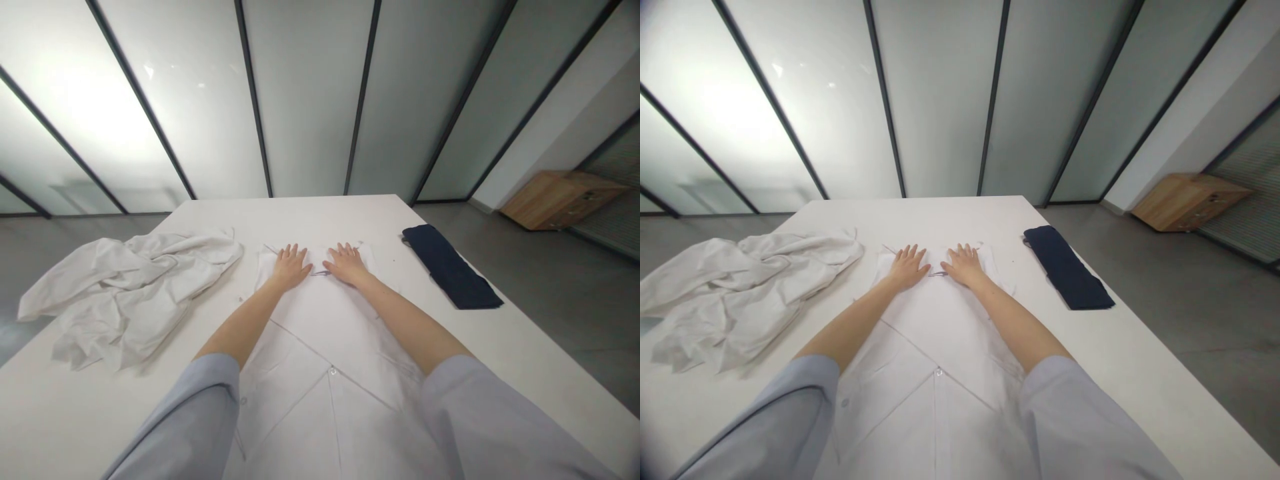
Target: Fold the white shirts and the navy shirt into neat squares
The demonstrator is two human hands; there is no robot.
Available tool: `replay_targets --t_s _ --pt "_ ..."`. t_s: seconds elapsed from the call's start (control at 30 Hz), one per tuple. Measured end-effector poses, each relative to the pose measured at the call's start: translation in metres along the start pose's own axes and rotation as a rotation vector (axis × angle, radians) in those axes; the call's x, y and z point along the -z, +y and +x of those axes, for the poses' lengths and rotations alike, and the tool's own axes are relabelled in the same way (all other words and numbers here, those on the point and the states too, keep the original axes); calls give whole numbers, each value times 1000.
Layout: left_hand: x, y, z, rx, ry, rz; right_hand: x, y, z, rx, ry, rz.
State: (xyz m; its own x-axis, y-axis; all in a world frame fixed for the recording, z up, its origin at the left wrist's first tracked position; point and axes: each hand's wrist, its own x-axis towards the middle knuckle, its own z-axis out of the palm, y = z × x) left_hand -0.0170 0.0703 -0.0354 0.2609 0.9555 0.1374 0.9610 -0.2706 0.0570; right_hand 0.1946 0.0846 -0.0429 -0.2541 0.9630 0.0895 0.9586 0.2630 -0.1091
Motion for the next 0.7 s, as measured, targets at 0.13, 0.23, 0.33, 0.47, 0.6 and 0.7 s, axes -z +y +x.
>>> replay_targets --t_s 0.13,0.23,0.33,0.47,0.6,0.7 --pt "-9 -17 -6 193 -104 30 -5 16 -4 -163 -117 -18" --pt "-12 -30 -9 293 -67 59 -5 27 -5 -222 -85 -17" --pt "-13 -31 -9 371 -52 70 -5 26 -5 -259 -71 -11" --pt "-13 -26 -8 436 -33 77 -5 24 -4 -344 -51 13" --pt "-13 -25 -8 459 -23 76 -2 31 -4 -442 -43 37" --pt "-13 -26 -8 456 -16 68 -2 39 -3 -452 -63 43"
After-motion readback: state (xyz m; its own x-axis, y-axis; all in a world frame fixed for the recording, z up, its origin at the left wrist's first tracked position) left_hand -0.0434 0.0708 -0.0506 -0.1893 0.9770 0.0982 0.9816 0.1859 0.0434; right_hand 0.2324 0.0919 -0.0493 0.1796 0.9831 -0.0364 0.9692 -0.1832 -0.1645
